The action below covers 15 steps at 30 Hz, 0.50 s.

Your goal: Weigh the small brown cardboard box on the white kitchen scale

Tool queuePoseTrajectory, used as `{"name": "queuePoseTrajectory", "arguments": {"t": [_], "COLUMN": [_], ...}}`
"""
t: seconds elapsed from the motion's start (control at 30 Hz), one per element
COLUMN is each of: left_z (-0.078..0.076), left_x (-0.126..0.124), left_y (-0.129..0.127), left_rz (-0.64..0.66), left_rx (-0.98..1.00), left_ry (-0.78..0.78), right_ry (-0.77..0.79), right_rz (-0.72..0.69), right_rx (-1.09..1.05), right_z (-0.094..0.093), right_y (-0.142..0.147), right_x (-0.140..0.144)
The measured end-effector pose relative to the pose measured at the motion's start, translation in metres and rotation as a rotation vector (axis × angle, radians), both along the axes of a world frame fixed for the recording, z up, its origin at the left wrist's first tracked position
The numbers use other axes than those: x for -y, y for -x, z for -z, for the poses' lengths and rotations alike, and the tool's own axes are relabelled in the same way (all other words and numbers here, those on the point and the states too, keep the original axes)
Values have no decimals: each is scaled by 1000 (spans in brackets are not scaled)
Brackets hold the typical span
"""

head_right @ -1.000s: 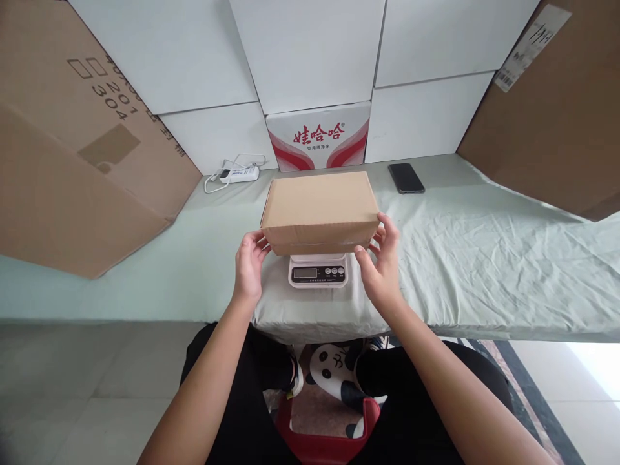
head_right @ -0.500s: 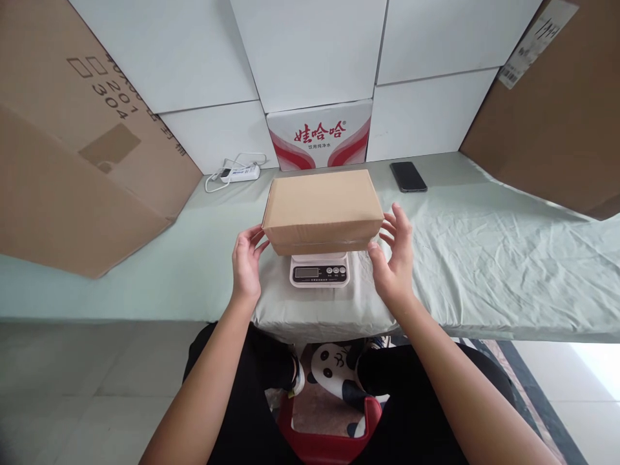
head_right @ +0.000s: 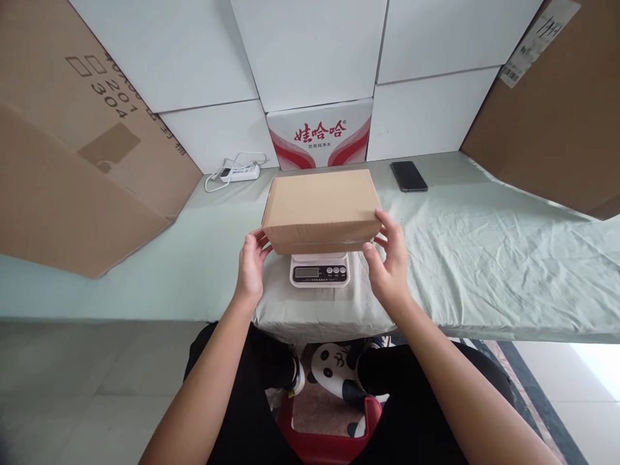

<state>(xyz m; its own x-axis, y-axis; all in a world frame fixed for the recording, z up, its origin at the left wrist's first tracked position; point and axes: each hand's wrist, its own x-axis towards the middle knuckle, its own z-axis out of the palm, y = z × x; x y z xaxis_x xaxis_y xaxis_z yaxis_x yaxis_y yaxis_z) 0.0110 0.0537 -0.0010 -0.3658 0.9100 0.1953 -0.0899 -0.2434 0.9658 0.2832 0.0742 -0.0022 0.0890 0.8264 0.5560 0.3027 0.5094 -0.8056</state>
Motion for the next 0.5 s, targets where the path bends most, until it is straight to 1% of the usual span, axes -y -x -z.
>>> {"name": "queuePoseTrajectory", "arguments": {"t": [0.23, 0.4, 0.5], "left_z": [-1, -4, -6], "left_x": [2, 2, 1], "left_y": [-1, 3, 8], "left_rz": [9, -79, -81], "left_rx": [10, 17, 77], "left_ry": [8, -21, -8], "right_ry": [-18, -65, -75], "right_rz": [19, 63, 89], "right_rx": [12, -39, -83], "right_z": [1, -1, -3], "right_y": [2, -5, -12], "right_x": [1, -3, -8]}}
